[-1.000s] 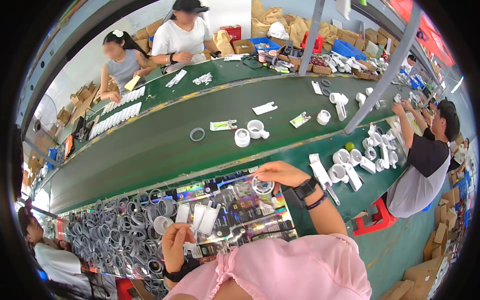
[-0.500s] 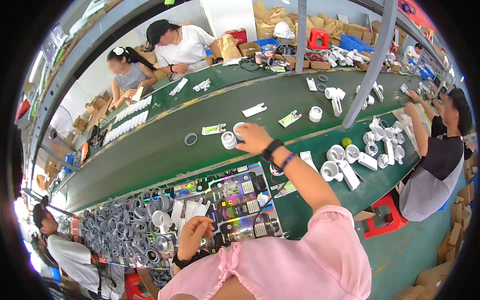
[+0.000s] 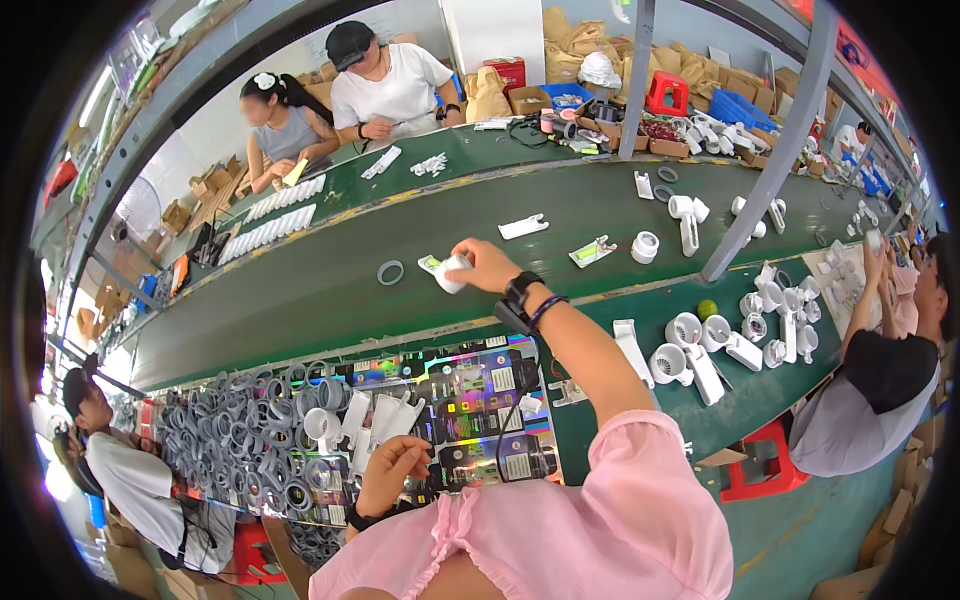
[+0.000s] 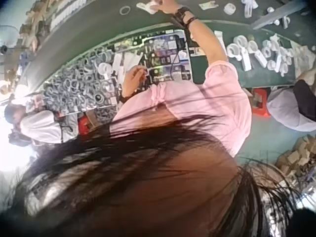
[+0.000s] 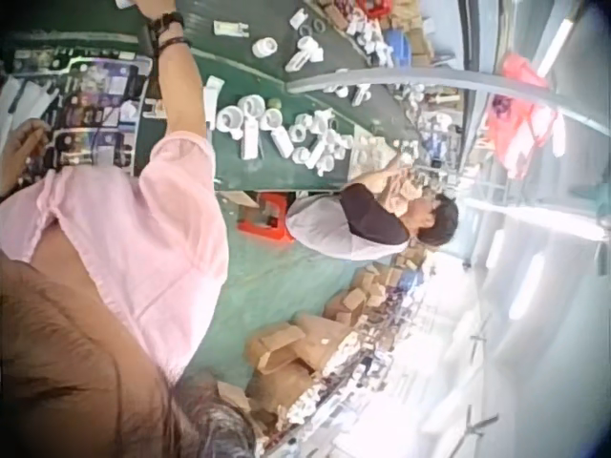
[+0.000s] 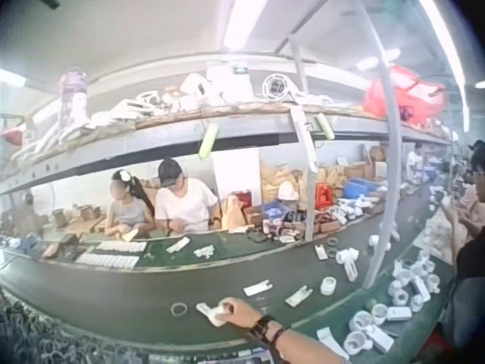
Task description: Assemble small electronic fans at a factory workstation.
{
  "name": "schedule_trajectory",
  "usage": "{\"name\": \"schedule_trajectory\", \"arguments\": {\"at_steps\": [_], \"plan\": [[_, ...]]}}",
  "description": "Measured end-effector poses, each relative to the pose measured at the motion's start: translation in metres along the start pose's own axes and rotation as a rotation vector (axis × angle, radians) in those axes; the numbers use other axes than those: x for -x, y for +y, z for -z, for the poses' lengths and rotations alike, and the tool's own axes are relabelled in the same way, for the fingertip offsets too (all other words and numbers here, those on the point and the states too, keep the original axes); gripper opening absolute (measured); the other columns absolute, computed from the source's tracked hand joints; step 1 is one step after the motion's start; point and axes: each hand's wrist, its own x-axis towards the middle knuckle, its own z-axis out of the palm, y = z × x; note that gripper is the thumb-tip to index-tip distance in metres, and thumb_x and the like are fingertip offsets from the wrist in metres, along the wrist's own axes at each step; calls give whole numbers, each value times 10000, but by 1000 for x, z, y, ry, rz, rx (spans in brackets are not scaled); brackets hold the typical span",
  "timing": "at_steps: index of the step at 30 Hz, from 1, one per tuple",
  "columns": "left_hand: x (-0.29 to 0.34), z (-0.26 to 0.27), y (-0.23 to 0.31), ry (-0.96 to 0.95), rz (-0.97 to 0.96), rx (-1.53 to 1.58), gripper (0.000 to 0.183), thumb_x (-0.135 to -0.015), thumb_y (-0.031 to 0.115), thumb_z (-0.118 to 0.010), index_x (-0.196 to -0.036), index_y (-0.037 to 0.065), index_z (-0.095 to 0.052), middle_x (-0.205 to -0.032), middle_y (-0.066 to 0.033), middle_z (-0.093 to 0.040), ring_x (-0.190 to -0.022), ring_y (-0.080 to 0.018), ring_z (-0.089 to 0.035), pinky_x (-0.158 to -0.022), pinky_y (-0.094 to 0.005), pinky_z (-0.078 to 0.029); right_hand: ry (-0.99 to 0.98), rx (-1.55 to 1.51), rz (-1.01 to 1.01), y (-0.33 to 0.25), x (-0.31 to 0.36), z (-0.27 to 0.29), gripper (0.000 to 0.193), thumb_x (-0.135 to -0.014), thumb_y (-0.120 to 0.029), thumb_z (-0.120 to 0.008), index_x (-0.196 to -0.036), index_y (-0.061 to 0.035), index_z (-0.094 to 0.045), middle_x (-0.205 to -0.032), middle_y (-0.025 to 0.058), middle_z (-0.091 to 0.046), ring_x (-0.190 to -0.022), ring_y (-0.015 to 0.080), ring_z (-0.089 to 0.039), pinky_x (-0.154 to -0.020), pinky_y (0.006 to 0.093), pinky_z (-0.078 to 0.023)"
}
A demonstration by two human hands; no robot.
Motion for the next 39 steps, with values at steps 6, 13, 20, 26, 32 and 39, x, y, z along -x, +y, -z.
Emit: {"name": "schedule_trajectory", "arguments": {"at_steps": [6, 13, 20, 26, 32, 39], "plan": [[-14, -3, 1, -59, -14, 38, 187, -950, 122, -497, -1051, -3, -593, -851, -39, -627, -706, -92, -587, -646, -231, -492, -102, -666, -194, -50, 66, 35, 399, -912, -341, -590, -1156, -28, -544, -1045, 56, -606, -921, 166, -620, -789, 318, -543], [-40, -17, 11, -122, -71, 22, 221, -922, 94, -539, -1136, 39, -541, -943, -13, -599, -760, -54, -561, -632, -199, -480, -235, -1146, -209, -57, 153, 25, 512, -994, -421, -348, -1252, 1, -476, -1138, 120, -603, -1001, 248, -624, -755, 440, -572], [-66, -51, 24, -360, -357, -248, 787, -737, 198, -765, -1363, -17, -338, -1302, -169, -482, -1180, -281, -488, -1029, -376, -352, -224, -1532, -267, -53, 210, -10, 562, -972, -470, -351, -1237, 9, -480, -1055, 200, -615, -736, 284, -670, -675, 408, -565], [-73, -85, -1, -591, -55, 31, 716, -789, 223, -740, -1351, -5, -360, -1217, -134, -518, -1122, -185, -514, -960, -318, -407, -56, -1525, -345, -37, 214, -27, 533, -996, -440, -310, -1241, 4, -476, -1107, 181, -605, -887, 273, -648, -758, 417, -551], [-74, -80, -2, -436, 57, 47, 424, -819, 175, -708, -1150, 45, -477, -798, -7, -562, -575, -63, -539, -503, -218, -436, 149, -1453, -253, -22, 219, -37, 495, -972, -342, -460, -1335, -14, -385, -1258, 136, -512, -1120, 237, -542, -932, 400, -466], [-79, -71, -14, -239, 136, 212, 324, -842, 119, -641, -1106, 22, -481, -637, -52, -577, -444, -127, -544, -404, -245, -420, 224, -781, -297, -7, 227, -46, 491, -883, -112, -601, -1330, -26, -416, -1321, 111, -470, -1260, 211, -410, -1040, 324, -333]]}}
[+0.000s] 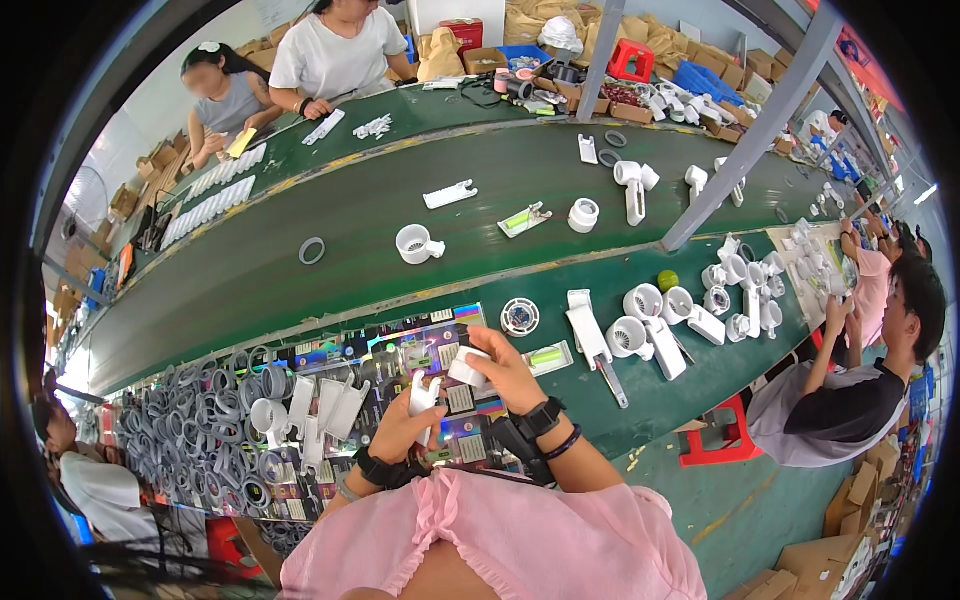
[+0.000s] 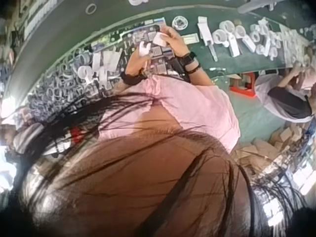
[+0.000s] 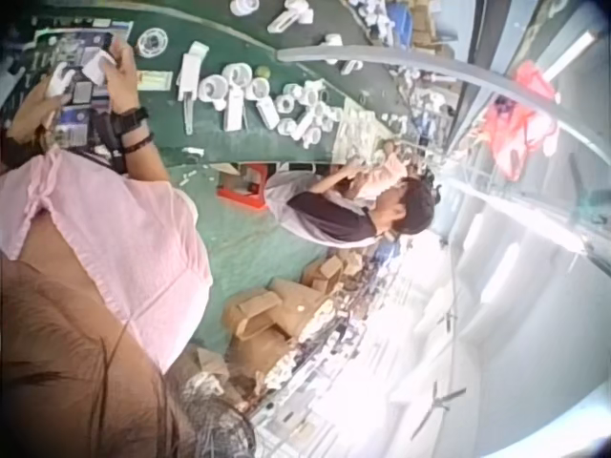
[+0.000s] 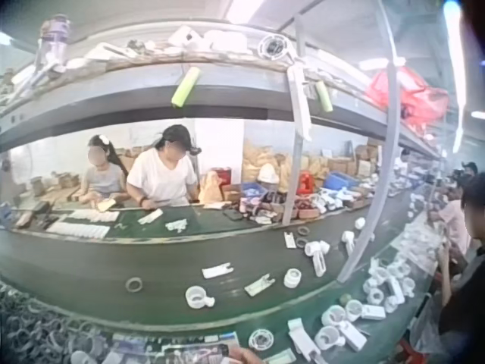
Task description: Assemble small electronic fans at a factory workstation.
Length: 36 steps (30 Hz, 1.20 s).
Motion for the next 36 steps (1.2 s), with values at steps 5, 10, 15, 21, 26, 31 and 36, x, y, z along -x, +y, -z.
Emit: {"name": "schedule_trajectory", "arguments": {"at_steps": [5, 10, 15, 21, 26, 31, 36], "plan": [[-7, 13, -1, -4, 19, 149, 291, -862, 126, -592, -1109, 7, -494, -622, -33, -503, -454, -150, -536, -427, -276, -483, -15, 137, 35, 0, 0, -7, 554, -850, -109, -635, -1343, -29, -397, -1331, 134, -449, -1259, 236, -410, -1051, 358, -323], [-4, 11, -2, 45, -40, 129, 299, -885, 124, -549, -1127, 28, -402, -625, -42, -481, -502, -153, -544, -429, -305, -503, -43, 766, 410, -1, 1, -22, 646, -746, -103, -713, -1311, -28, -410, -1297, 194, -444, -1217, 327, -434, -1030, 387, -335], [-9, 22, -21, 64, -88, 291, 253, -917, 228, -501, -1090, 50, -450, -743, -39, -479, -544, -157, -533, -465, -311, -519, -6, 625, 283, 7, -2, -19, 619, -769, -119, -706, -1302, -17, -410, -1223, 171, -481, -1142, 288, -485, -970, 368, -393], [-16, 40, -30, -152, -26, 637, 376, -925, 370, -475, -1135, 59, -474, -680, -18, -404, -512, -148, -434, -489, -359, -507, 27, 576, 196, 8, -5, -19, 598, -794, -159, -707, -1298, -14, -420, -1190, 137, -499, -1080, 227, -521, -912, 329, -438], [-21, 40, -32, -145, -89, 725, 403, -951, 393, -436, -1177, 62, -485, -770, -42, -469, -574, -166, -479, -561, -371, -512, 49, 534, 192, 5, -7, -20, 574, -807, -144, -696, -1301, -20, -431, -1164, 99, -528, -1054, 172, -534, -894, 301, -447], [-20, 43, -28, -184, -50, 691, 586, -986, 457, -331, -1356, 5, -374, -853, -42, -498, -662, -178, -512, -672, -381, -487, 81, 143, 111, 5, -9, -18, 493, -874, -126, -643, -1307, -32, -426, -1146, 58, -542, -1024, 125, -526, -883, 266, -440], [-19, 45, -34, -180, -53, 640, 597, -985, 471, -311, -1348, 2, -377, -895, -86, -561, -689, -205, -556, -688, -391, -485, 68, 145, 135, 9, -7, -14, 471, -890, -121, -625, -1307, -37, -426, -1137, 48, -545, -1020, 116, -518, -887, 256, -429]]}}
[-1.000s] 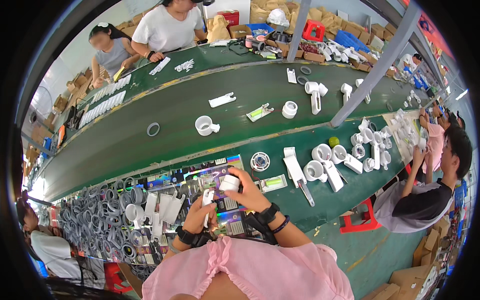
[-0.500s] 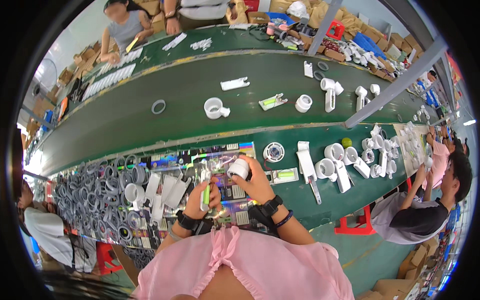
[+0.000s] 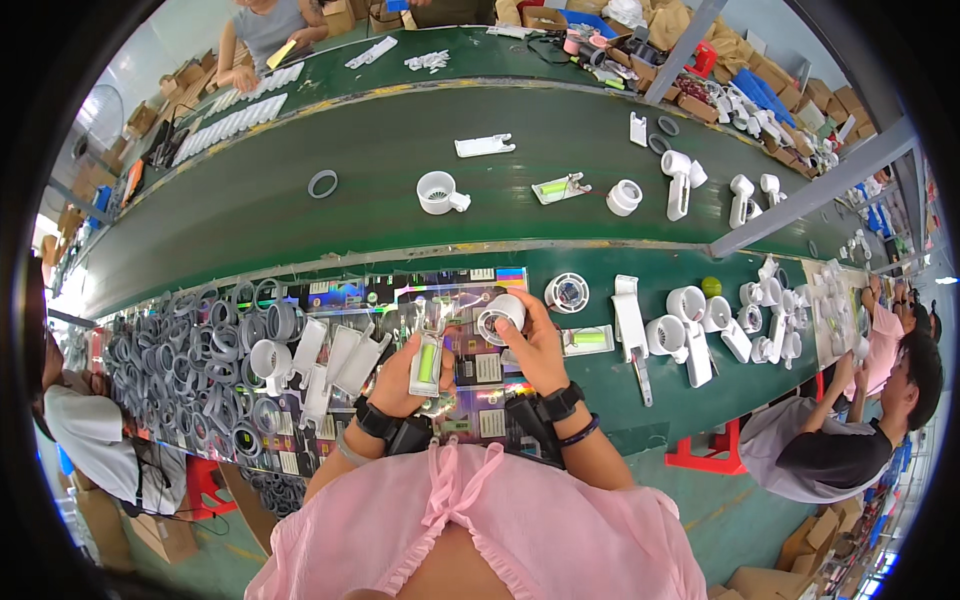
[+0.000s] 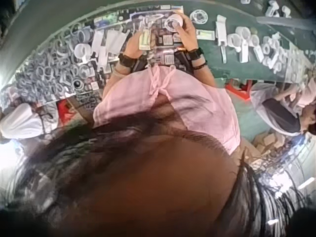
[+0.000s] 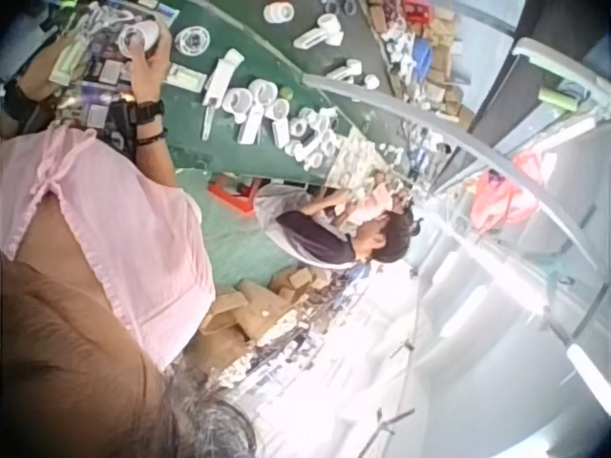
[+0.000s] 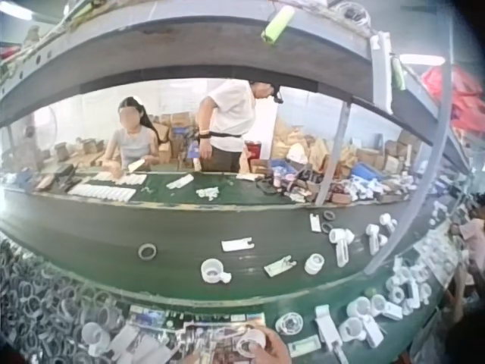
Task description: Assemble small electronic fans at a factory workstation.
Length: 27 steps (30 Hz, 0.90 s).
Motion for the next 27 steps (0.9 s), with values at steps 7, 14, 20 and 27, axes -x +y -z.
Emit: {"name": "schedule_trajectory", "arguments": {"at_steps": [7, 14, 20, 27], "plan": [[-4, 5, 1, -1, 9, 122, 535, -976, 400, -276, -1238, -27, -462, -1009, -181, -610, -773, -293, -638, -697, -438, -537, -15, 54, 11, 0, -1, 2, 480, -883, -131, -635, -1306, -32, -431, -1146, 50, -537, -1030, 120, -511, -898, 266, -420], [-4, 6, 1, 3, 37, 100, 479, -966, 347, -287, -1213, -24, -463, -1024, -180, -601, -840, -314, -643, -738, -427, -567, -6, -3, 2, -5, 0, 0, 456, -899, -128, -612, -1305, -24, -432, -1143, 50, -537, -1031, 118, -507, -909, 263, -413], [-4, 1, 6, 6, 59, 105, 459, -975, 324, -310, -1268, -13, -418, -1030, -196, -607, -833, -310, -652, -749, -424, -567, 20, -44, -15, -5, 0, 0, 445, -916, -141, -591, -1312, -21, -428, -1146, 52, -541, -1035, 108, -505, -903, 247, -410], [-5, -1, 7, 30, 62, 83, 458, -988, 329, -312, -1294, -1, -392, -1023, -209, -609, -834, -317, -652, -747, -431, -564, 57, -18, -18, -11, 0, -5, 433, -925, -139, -573, -1315, -20, -427, -1149, 53, -546, -1048, 105, -507, -899, 242, -413]]}}
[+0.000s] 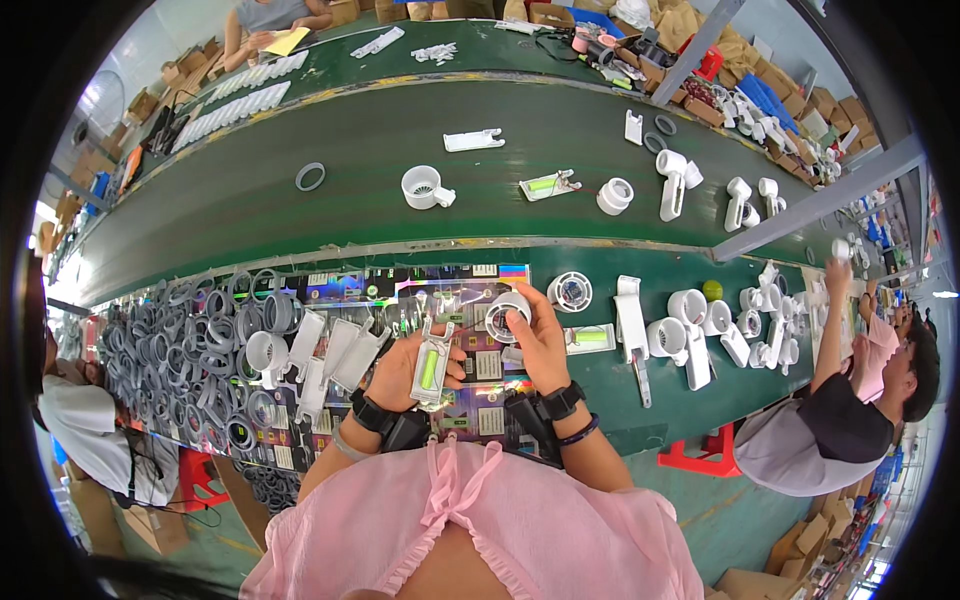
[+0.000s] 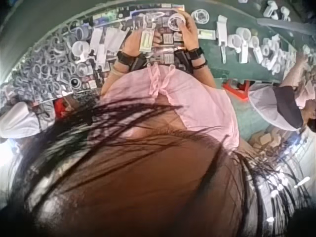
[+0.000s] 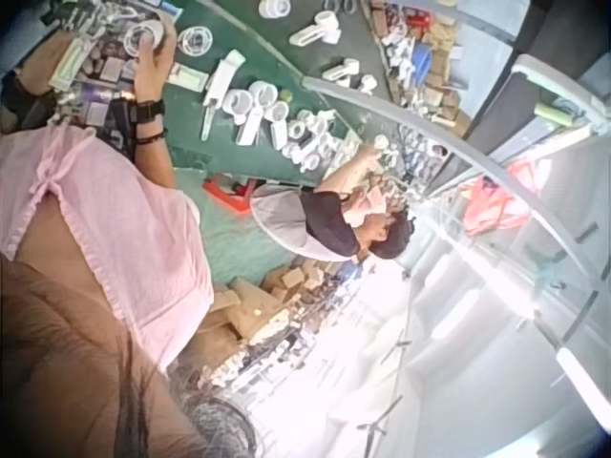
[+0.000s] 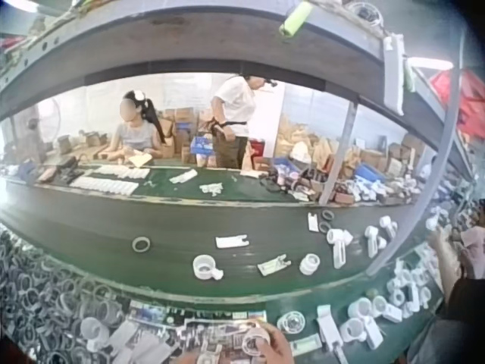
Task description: Assemble small electronic fans at a factory workstation.
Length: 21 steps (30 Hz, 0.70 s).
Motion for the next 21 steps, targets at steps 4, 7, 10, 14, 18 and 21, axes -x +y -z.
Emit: {"name": "schedule_trajectory", "arguments": {"at_steps": [4, 7, 10, 14, 18, 21], "plan": [[0, 0, -1, 1, 11, -13, 441, -991, 318, -319, -1293, 5, -392, -1024, -209, -608, -836, -318, -651, -745, -420, -565, 5, -26, 1, 3, 2, 2, 370, -941, -141, -545, -1281, -17, -468, -1129, 48, -565, -1017, 90, -518, -882, 232, -417], [0, 1, -2, -6, 18, -21, 449, -991, 330, -327, -1299, 9, -389, -1029, -208, -607, -838, -318, -650, -744, -417, -564, 2, -46, -10, 3, 1, 2, 313, -956, -154, -518, -1237, -14, -514, -1081, 32, -589, -968, 70, -532, -851, 218, -425], [0, 0, -1, 5, 25, -21, 453, -992, 338, -329, -1305, 15, -386, -1034, -204, -606, -846, -315, -647, -744, -414, -563, 3, -25, -13, 5, -1, 5, 290, -969, -177, -498, -1202, -12, -544, -1030, 16, -607, -913, 51, -541, -809, 203, -433], [0, 3, -2, -19, 18, -27, 452, -994, 342, -326, -1306, 20, -388, -1038, -199, -605, -854, -309, -646, -748, -410, -562, -12, -19, -23, 4, -1, 5, 296, -977, -207, -485, -1191, -14, -553, -999, 7, -613, -865, 39, -544, -766, 190, -437], [-1, 2, -1, -27, 17, -29, 455, -995, 344, -324, -1309, 21, -388, -1044, -200, -605, -859, -307, -645, -755, -410, -560, -8, 13, -9, 5, -3, 5, 296, -978, -209, -484, -1195, -19, -550, -993, 5, -614, -861, 35, -544, -763, 186, -437], [-1, 2, -1, -32, 6, -38, 458, -994, 347, -319, -1308, 21, -389, -1046, -203, -605, -861, -306, -646, -761, -411, -560, -14, 0, -16, 4, -3, 3, 298, -980, -212, -480, -1200, -21, -546, -1000, 5, -611, -868, 36, -542, -768, 186, -436]]}}
